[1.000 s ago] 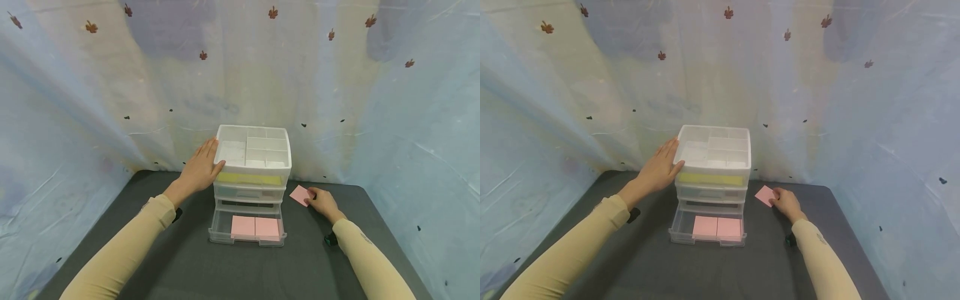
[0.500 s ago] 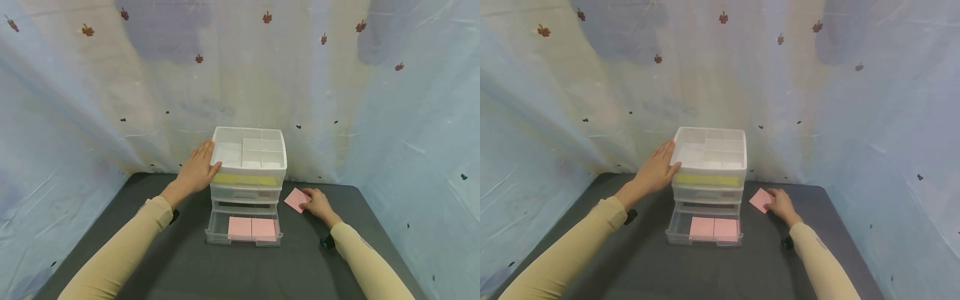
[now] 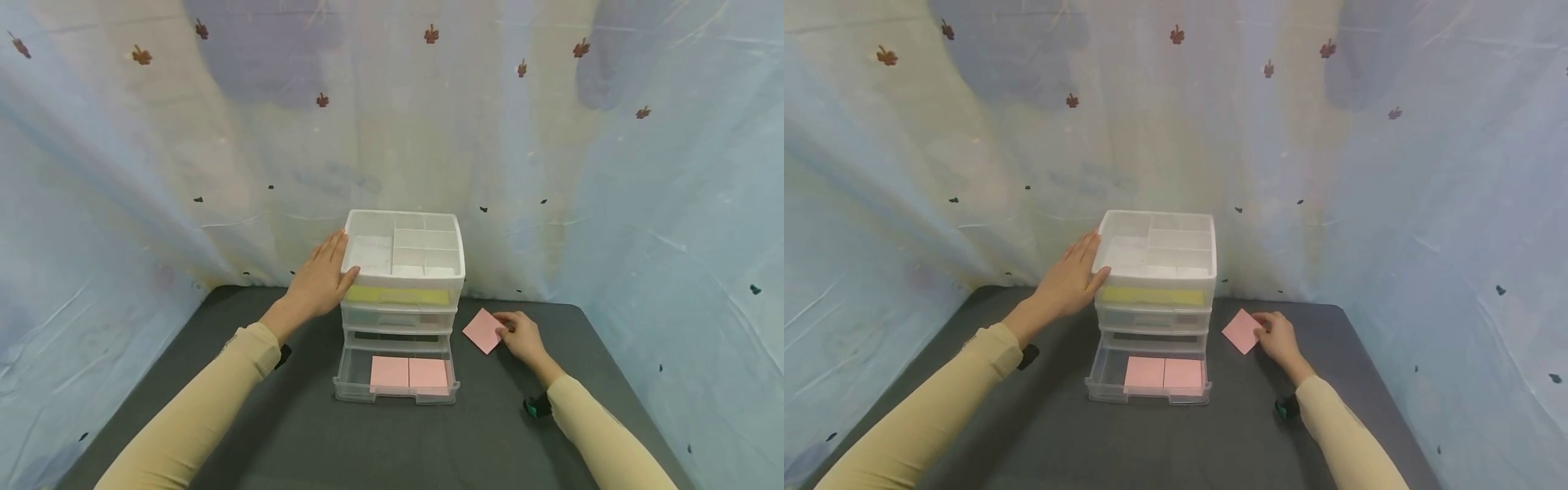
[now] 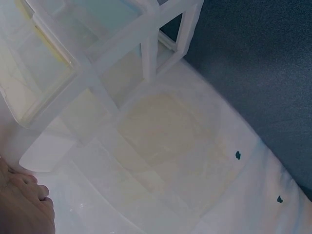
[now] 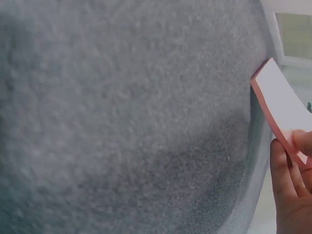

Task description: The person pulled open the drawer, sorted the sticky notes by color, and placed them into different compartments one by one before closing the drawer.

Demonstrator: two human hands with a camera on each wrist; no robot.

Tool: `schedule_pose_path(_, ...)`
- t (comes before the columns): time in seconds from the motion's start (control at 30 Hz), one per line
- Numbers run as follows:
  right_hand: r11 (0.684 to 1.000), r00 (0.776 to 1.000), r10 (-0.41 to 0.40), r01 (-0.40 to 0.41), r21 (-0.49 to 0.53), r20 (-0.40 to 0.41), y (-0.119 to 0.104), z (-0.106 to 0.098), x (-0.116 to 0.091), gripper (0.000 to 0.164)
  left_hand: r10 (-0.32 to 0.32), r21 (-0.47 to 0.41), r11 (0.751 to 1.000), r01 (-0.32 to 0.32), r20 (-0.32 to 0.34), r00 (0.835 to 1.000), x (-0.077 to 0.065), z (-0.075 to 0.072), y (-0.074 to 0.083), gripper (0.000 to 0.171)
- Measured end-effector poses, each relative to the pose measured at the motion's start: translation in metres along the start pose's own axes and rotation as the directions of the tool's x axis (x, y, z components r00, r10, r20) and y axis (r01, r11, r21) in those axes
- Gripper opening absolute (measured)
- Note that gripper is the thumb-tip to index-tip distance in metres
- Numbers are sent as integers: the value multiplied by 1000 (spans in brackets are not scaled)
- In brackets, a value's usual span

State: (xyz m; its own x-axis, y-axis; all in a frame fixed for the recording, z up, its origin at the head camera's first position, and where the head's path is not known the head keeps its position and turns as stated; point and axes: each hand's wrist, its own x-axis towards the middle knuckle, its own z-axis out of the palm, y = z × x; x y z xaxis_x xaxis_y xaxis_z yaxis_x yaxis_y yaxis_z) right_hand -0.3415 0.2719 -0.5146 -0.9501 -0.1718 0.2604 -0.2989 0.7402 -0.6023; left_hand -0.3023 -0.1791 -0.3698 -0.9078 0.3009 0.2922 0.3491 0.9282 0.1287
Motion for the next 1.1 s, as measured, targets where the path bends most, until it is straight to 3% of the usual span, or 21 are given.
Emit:
schedule_pose_path(0.27,998,999,39,-38,54,-12,-7,-3,-11,29,11,-9,1000,-12,-15,1000,-1,-1,0,80)
schedule_pose_path(1.1,988,983,18,10,153,-181,-42,-22,-39,27,17,-1,1000,-17,-11,1000,0,0,-3,80)
